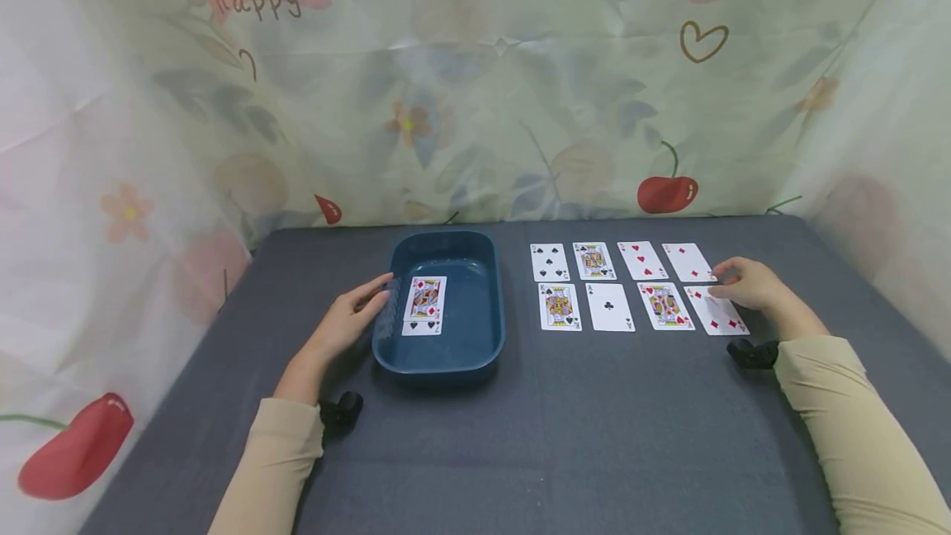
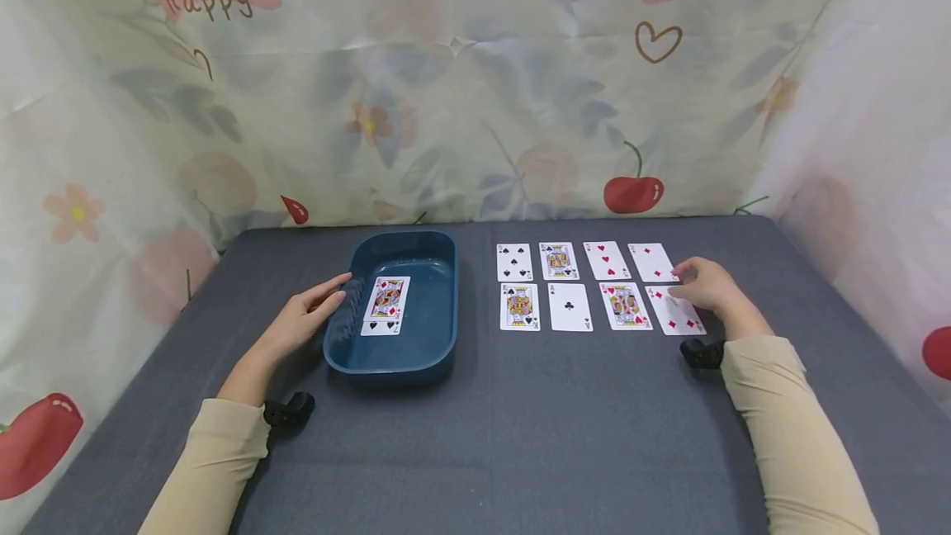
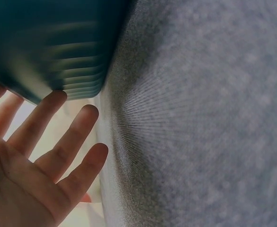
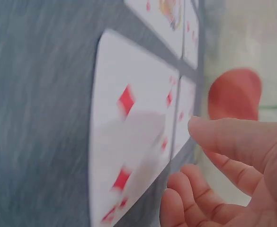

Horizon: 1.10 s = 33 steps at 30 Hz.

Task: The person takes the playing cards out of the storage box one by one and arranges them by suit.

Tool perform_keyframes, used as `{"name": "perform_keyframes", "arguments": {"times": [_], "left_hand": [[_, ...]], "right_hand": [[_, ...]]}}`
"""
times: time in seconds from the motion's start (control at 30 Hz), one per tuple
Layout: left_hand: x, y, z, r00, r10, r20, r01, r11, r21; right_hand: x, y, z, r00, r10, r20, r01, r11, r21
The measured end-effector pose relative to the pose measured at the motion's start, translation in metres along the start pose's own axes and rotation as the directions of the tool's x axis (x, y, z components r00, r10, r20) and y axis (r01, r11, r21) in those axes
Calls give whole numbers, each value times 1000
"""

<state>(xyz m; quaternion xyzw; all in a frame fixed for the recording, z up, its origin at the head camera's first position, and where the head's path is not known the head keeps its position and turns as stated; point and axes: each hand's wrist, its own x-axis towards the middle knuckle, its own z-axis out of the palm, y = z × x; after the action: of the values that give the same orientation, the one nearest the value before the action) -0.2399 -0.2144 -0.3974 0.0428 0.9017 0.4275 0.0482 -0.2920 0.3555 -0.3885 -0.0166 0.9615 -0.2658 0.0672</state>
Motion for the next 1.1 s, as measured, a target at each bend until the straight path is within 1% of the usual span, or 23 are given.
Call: {"name": "perform_keyframes", "arguments": {"times": [0.1,0.27,0.37,0.43,0.5,0.57,0.67,0.87,0.97,1.1], "left_hand": [[0,0,0,1000,9,1,-9,1000,4],[0,0,-1,1000,16,2,-16,1000,8],[0,0,-1,1000,13,2,-13,1000,6],[0,0,-1,1000,5,-1,-5,1000,-1],[1,0,0,1000,2,0,-2,1000,-1],[1,0,0,1000,-8,-2,8,1000,-5],[2,0,1,1000,-12,-1,12,1000,-2],[2,-1,1,1000,-2,-5,1,1000,-2],[2,-1,1,1000,2,-6,-2,1000,-4],[2,-1,0,1000,7,-7,-7,1000,-4]], "right_hand": [[-1,-16,1,999,-37,9,37,999,2],[-1,-49,6,995,-92,35,91,996,23],[0,-69,12,987,-157,36,155,987,47],[0,-84,17,978,-208,34,205,976,66],[0,-100,23,962,-272,36,269,960,73],[-1,-116,29,946,-322,46,317,944,90],[1,-138,39,916,-398,59,391,915,104],[4,-180,54,874,-478,87,466,875,129],[5,-202,60,844,-526,111,509,848,149],[6,-230,69,808,-570,149,546,820,173]]}}
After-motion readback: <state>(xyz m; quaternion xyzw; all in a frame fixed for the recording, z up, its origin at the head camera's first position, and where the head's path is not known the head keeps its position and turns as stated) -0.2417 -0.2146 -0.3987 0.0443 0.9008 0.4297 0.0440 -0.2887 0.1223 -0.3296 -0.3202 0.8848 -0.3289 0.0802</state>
